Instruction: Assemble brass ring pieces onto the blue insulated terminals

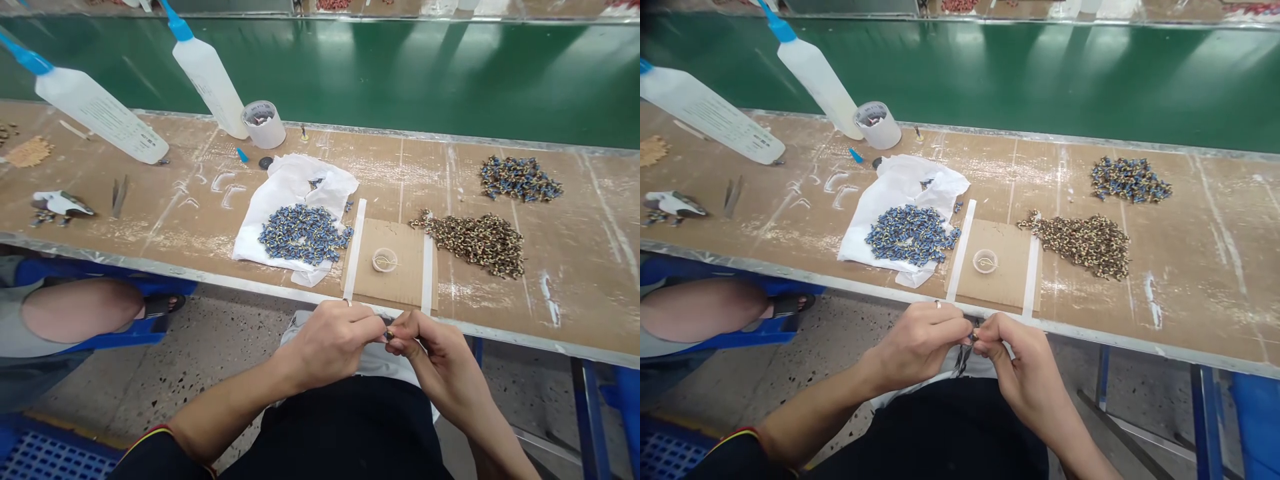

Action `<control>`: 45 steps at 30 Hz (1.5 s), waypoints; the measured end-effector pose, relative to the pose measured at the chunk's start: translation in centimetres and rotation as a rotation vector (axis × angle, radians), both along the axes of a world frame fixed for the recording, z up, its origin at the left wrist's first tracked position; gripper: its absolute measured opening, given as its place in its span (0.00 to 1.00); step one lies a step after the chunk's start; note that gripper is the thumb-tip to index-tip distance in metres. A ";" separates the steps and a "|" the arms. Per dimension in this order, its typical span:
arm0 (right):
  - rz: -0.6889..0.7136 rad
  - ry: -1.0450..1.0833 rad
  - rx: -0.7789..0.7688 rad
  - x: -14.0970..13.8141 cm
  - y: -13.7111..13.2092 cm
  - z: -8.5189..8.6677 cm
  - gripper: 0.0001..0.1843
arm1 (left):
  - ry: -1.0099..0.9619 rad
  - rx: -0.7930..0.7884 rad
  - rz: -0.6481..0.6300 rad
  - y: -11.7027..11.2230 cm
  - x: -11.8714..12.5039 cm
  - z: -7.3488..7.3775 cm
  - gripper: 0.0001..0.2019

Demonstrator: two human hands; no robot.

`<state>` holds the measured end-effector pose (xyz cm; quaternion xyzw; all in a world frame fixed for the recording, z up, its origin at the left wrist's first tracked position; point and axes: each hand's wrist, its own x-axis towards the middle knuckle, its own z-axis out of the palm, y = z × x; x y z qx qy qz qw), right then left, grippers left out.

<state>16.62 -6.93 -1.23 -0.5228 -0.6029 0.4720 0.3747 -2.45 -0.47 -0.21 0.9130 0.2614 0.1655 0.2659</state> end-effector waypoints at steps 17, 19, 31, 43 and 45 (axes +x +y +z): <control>0.009 0.259 -0.202 -0.7 -0.1 -0.8 0.09 | 0.164 -0.115 0.028 -0.7 -0.7 1.1 0.08; -0.017 0.286 -0.226 -1.0 -0.2 -0.8 0.09 | 0.194 -0.137 0.028 -0.6 -0.9 1.2 0.08; -0.613 -0.201 0.091 12.6 3.9 -2.5 0.14 | 0.119 0.093 0.540 7.4 -4.6 -2.1 0.10; -0.805 -0.339 0.231 20.3 15.8 -1.7 0.25 | 0.017 0.109 0.591 8.4 -4.3 -2.0 0.07; -0.822 -0.321 0.231 19.1 12.1 -2.1 0.26 | -0.056 0.085 0.605 8.5 -4.6 -1.9 0.06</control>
